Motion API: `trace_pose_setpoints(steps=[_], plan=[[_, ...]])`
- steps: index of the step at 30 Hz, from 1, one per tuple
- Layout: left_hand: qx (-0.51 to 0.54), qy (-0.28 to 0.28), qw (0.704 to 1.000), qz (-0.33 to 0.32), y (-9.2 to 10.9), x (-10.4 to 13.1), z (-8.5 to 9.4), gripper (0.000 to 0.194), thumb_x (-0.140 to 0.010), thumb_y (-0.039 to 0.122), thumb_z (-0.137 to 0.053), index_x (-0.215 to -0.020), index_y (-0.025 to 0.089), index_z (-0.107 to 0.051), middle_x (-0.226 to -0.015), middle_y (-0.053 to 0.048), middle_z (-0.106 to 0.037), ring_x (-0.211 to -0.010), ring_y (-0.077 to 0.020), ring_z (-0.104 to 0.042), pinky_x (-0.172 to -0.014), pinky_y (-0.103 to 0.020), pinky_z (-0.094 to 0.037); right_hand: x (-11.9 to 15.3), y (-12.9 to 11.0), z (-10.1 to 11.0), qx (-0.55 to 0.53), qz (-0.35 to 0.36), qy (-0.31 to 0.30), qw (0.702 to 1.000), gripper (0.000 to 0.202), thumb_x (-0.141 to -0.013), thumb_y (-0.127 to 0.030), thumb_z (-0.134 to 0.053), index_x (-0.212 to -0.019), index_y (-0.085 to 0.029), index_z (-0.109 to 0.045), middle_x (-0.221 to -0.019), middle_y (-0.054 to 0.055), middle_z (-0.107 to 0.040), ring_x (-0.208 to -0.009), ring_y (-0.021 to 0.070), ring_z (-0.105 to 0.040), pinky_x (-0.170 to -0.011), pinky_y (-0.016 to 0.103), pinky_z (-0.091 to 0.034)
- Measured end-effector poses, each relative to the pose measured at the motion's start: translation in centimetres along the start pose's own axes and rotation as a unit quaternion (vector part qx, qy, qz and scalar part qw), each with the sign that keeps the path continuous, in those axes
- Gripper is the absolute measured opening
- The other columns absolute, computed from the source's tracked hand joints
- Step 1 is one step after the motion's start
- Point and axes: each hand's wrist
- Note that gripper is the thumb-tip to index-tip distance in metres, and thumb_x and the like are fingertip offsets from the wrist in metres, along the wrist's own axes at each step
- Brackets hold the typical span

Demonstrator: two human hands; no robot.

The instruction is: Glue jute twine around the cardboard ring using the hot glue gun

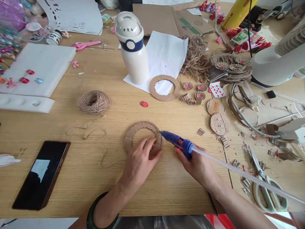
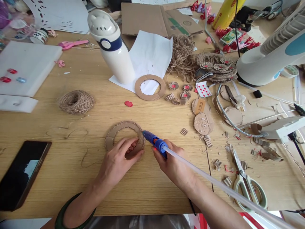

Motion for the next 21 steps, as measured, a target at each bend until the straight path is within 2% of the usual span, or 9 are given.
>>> trace_pose_setpoints(steps=[4,10,17,21], plan=[[-0.008,0.003,1.0,-0.004,-0.1,0.0,-0.1,0.026,-0.091,0.024,-0.071,-0.114,0.02,-0.059,-0.095,-0.003,-0.069,-0.084,-0.0196,-0.071,-0.074,-0.03,-0.059,-0.1,-0.2,-0.1,0.018,0.012,-0.001,1.0,0.027,-0.1,-0.037,-0.052,-0.081,-0.02,-0.061,-0.067,0.004,-0.07,-0.054,0.0177,-0.066,-0.051,0.026,-0.045],[-0.003,0.007,1.0,-0.003,0.0,0.1,-0.1,0.024,-0.091,0.024,-0.071,-0.112,0.02,-0.059,-0.095,-0.004,-0.07,-0.085,-0.0203,-0.071,-0.073,-0.03,-0.059,0.3,-0.7,0.9,0.057,0.043,0.011,0.997,0.026,-0.101,-0.034,-0.051,-0.08,-0.021,-0.059,-0.06,0.002,-0.065,-0.047,0.0163,-0.062,-0.046,0.026,-0.04],[-0.012,0.015,1.0,-0.001,-0.1,0.2,-0.4,0.026,-0.091,0.025,-0.072,-0.114,0.019,-0.061,-0.095,-0.003,-0.069,-0.082,-0.0198,-0.071,-0.073,-0.029,-0.06,-0.1,-0.4,-0.2,0.037,0.061,0.036,0.997,0.027,-0.103,-0.035,-0.047,-0.082,-0.021,-0.057,-0.063,0.002,-0.067,-0.048,0.0161,-0.065,-0.046,0.025,-0.042],[-0.009,0.023,1.0,-0.004,0.0,0.2,-0.5,0.028,-0.089,0.023,-0.073,-0.114,0.018,-0.061,-0.095,-0.003,-0.07,-0.084,-0.0203,-0.071,-0.072,-0.03,-0.06,0.0,-0.5,0.0,0.035,0.063,0.035,0.997,0.028,-0.103,-0.035,-0.046,-0.08,-0.022,-0.054,-0.062,0.0,-0.065,-0.047,0.0145,-0.063,-0.045,0.024,-0.041]])
Point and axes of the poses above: each hand's wrist, its own x-axis away from the middle knuckle, its own z-axis out of the back of the hand, y = z × x
